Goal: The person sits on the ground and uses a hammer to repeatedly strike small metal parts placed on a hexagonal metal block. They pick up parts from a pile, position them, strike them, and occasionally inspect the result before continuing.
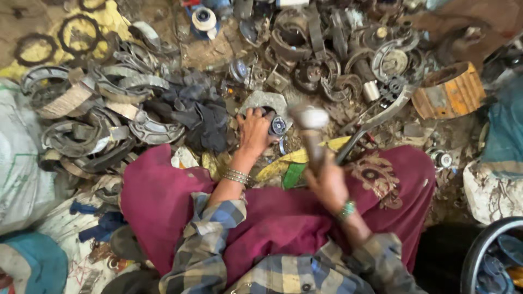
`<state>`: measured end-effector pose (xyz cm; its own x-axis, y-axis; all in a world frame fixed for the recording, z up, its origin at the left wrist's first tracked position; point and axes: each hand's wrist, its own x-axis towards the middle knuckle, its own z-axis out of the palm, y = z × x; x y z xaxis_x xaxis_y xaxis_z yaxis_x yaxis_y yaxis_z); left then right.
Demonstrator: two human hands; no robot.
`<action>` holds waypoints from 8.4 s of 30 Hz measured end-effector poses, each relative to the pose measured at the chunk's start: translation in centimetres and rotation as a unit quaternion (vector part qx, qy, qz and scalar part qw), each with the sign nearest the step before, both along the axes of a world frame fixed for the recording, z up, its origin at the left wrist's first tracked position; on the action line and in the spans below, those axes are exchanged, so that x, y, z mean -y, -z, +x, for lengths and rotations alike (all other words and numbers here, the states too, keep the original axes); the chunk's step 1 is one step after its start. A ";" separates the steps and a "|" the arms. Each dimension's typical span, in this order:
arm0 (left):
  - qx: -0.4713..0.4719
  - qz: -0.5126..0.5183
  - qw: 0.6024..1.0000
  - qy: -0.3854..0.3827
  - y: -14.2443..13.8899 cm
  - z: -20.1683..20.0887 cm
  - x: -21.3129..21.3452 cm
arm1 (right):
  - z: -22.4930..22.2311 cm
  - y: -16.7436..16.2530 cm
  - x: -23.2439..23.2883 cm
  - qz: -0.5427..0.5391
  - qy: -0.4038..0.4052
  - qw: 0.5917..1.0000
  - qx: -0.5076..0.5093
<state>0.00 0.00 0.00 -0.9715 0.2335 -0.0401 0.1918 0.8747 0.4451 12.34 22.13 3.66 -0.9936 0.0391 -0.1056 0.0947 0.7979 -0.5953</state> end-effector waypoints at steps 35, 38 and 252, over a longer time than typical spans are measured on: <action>0.023 0.037 0.999 -0.016 1.0 0.3 0.0 | -0.4 -0.5 -1.0 -0.021 -0.016 1.000 -0.002; -0.008 0.021 1.000 -0.005 0.6 0.6 -0.8 | -0.3 3.7 -2.3 -0.016 -0.026 0.997 0.065; 0.103 0.828 0.515 -0.198 -2.3 -1.6 3.6 | -19.6 -18.6 10.7 -0.612 -0.080 0.786 0.038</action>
<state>-1.58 -3.63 2.31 -0.9712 -0.1012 -0.2157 -0.0557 -0.7839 0.6184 -7.27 11.45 22.23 -0.9645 -0.2628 -0.0268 0.1246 -0.3630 -0.9234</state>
